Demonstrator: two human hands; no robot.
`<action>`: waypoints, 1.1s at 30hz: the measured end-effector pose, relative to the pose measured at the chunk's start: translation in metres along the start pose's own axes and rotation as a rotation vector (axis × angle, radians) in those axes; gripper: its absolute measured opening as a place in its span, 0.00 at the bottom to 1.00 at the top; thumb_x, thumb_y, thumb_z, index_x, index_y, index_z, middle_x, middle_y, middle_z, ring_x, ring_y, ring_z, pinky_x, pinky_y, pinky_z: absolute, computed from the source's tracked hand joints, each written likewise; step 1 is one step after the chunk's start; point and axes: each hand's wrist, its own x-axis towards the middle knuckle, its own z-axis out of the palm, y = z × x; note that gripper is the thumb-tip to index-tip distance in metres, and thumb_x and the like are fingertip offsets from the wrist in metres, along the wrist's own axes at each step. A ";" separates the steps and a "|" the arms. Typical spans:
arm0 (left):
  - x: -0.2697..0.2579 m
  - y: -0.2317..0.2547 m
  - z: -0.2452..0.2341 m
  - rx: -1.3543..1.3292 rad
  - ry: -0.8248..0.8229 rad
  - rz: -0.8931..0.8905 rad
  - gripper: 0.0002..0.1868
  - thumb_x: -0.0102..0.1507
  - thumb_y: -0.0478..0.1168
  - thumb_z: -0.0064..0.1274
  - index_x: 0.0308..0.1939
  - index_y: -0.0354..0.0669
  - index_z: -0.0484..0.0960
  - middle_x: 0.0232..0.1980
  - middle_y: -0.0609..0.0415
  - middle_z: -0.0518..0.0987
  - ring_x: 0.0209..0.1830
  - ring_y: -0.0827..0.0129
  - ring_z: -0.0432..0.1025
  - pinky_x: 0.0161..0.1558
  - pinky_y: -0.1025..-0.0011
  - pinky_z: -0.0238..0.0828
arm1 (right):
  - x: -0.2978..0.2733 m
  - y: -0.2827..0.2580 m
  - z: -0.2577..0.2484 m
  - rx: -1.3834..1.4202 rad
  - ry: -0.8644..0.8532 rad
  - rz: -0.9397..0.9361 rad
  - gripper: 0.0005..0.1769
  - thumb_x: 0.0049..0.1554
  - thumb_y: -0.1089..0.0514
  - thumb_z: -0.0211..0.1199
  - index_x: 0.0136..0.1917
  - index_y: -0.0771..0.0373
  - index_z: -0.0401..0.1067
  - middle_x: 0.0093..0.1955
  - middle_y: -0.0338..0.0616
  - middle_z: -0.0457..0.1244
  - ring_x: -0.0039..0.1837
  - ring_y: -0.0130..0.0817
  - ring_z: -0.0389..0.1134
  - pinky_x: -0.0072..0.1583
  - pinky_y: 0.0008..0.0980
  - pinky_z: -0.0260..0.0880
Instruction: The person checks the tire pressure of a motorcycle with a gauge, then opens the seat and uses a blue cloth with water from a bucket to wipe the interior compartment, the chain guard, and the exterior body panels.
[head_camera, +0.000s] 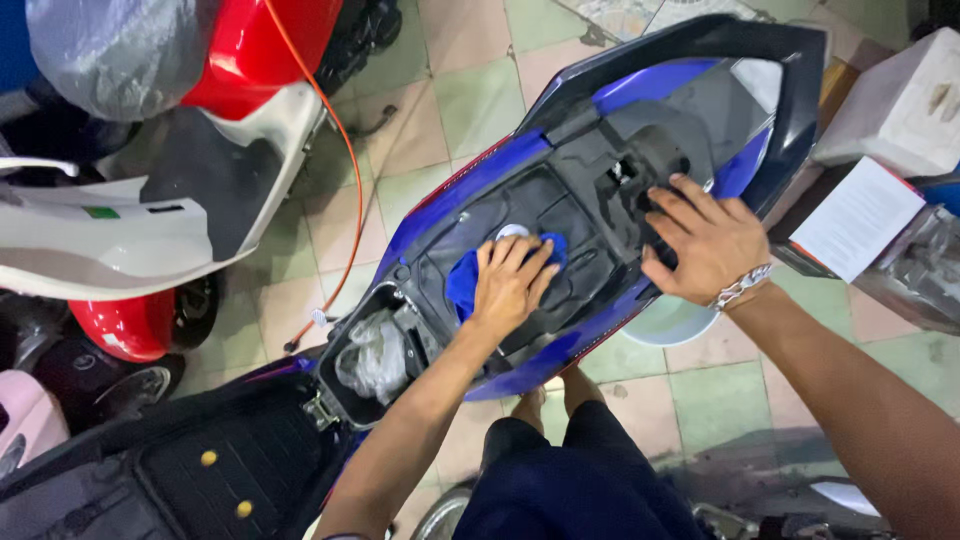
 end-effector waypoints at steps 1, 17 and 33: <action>0.002 0.001 0.000 -0.024 -0.028 -0.010 0.16 0.61 0.40 0.60 0.52 0.39 0.83 0.50 0.50 0.77 0.53 0.54 0.70 0.52 0.55 0.61 | 0.002 0.003 0.000 -0.001 0.007 0.002 0.18 0.48 0.47 0.67 0.48 0.57 0.81 0.64 0.37 0.69 0.72 0.36 0.65 0.57 0.39 0.66; 0.019 0.011 0.004 0.130 -0.343 0.107 0.23 0.55 0.32 0.53 0.55 0.34 0.82 0.49 0.48 0.74 0.53 0.55 0.68 0.58 0.65 0.68 | -0.002 0.005 0.004 0.099 -0.017 0.020 0.18 0.47 0.46 0.65 0.46 0.59 0.81 0.62 0.39 0.70 0.72 0.38 0.64 0.56 0.39 0.65; 0.010 -0.003 -0.030 0.133 -0.277 0.090 0.17 0.62 0.43 0.59 0.52 0.42 0.83 0.49 0.46 0.75 0.48 0.53 0.71 0.47 0.59 0.68 | 0.000 0.008 0.006 0.095 0.017 0.021 0.17 0.47 0.47 0.67 0.45 0.59 0.81 0.55 0.38 0.70 0.72 0.37 0.65 0.55 0.40 0.65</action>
